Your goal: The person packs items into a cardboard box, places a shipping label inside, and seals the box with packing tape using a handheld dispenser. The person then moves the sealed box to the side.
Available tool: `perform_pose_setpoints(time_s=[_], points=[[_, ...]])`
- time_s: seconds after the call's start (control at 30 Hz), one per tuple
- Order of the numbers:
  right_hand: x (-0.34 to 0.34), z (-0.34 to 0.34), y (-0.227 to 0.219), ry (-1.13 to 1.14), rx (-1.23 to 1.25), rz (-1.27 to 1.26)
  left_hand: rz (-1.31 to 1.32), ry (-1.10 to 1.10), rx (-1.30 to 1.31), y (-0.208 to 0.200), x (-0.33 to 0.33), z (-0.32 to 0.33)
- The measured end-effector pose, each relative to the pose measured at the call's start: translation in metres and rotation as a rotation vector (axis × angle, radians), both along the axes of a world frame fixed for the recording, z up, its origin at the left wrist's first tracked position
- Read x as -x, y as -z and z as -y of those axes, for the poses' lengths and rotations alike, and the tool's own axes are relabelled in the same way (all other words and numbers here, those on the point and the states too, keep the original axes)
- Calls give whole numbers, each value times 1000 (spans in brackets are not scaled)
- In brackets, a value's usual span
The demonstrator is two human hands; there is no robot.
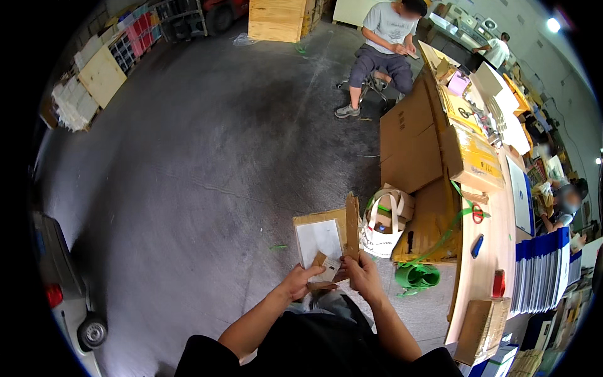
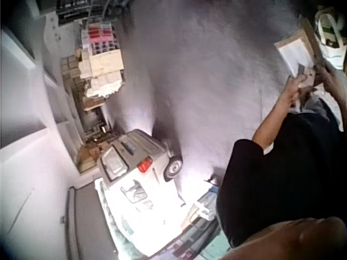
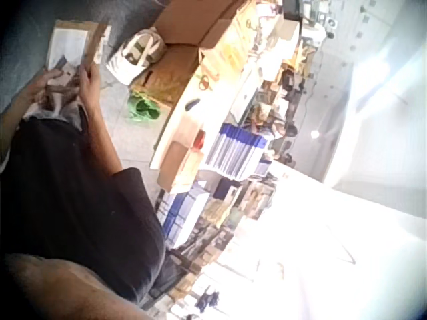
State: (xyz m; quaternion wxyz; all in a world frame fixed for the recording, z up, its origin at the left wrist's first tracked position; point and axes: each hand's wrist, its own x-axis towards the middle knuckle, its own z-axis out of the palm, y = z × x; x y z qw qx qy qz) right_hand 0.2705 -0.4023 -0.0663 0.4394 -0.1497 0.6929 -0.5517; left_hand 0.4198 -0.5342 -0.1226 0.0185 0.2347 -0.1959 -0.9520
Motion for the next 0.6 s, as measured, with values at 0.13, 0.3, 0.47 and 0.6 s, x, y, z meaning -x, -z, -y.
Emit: perform_pose_setpoints(time_s=[0.13, 0.3, 0.47, 0.6], points=[[44, 61, 1, 70, 35, -64, 1, 57, -61, 11, 28, 69], [124, 155, 15, 128, 82, 34, 60, -26, 117, 10, 82, 169], [201, 286, -9, -264, -94, -351, 337, -169, 656, 6, 130, 278], [252, 403, -39, -331, 121, -130, 510, -168, 931, -33, 178, 372]])
